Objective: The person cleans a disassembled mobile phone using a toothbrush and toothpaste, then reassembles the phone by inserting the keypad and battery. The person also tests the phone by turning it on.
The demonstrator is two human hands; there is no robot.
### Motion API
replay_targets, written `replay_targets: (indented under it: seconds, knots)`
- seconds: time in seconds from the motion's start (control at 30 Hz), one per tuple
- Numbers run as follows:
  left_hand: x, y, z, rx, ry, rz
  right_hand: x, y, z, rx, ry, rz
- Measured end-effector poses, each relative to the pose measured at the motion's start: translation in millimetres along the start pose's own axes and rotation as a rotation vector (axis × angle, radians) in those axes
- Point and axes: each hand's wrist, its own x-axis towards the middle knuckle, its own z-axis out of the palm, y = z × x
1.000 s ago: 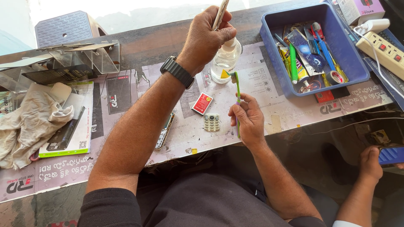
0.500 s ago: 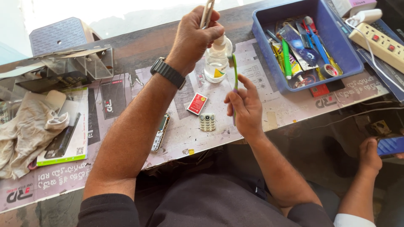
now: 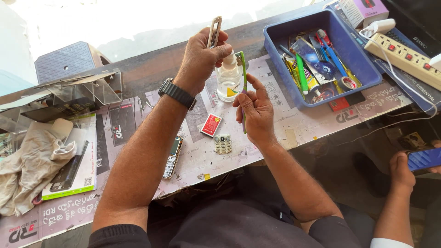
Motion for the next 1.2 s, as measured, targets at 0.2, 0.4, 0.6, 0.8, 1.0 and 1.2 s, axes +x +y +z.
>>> replay_targets:
  seconds: [0.2, 0.4, 0.6, 0.8, 1.0, 1.2]
  knots:
    - [0.9, 0.2, -1.0, 0.006, -0.008, -0.017, 3.7, 0.4, 0.4, 0.024, 0.002, 0.034]
    - [1.9, 2.3, -0.2, 0.006, -0.002, -0.036, 6.4, 1.4, -1.2, 0.028, -0.015, 0.019]
    - [3.1, 0.1, 0.1, 0.015, 0.016, -0.040, 5.1, 3.3, -1.2, -0.003, -0.013, 0.007]
    - [10.2, -5.8, -1.9, -0.025, -0.001, -0.069, 5.3, -2.5, 2.0, -0.031, 0.006, 0.027]
    - [-8.3, 7.0, 8.0, -0.003, 0.092, 0.214, -3.6, -21.3, 7.6, 0.106, 0.003, 0.106]
    - [-88.0, 30.9, -2.7, -0.183, 0.029, 0.073, -45.9, -34.0, 4.2, -0.039, -0.018, 0.090]
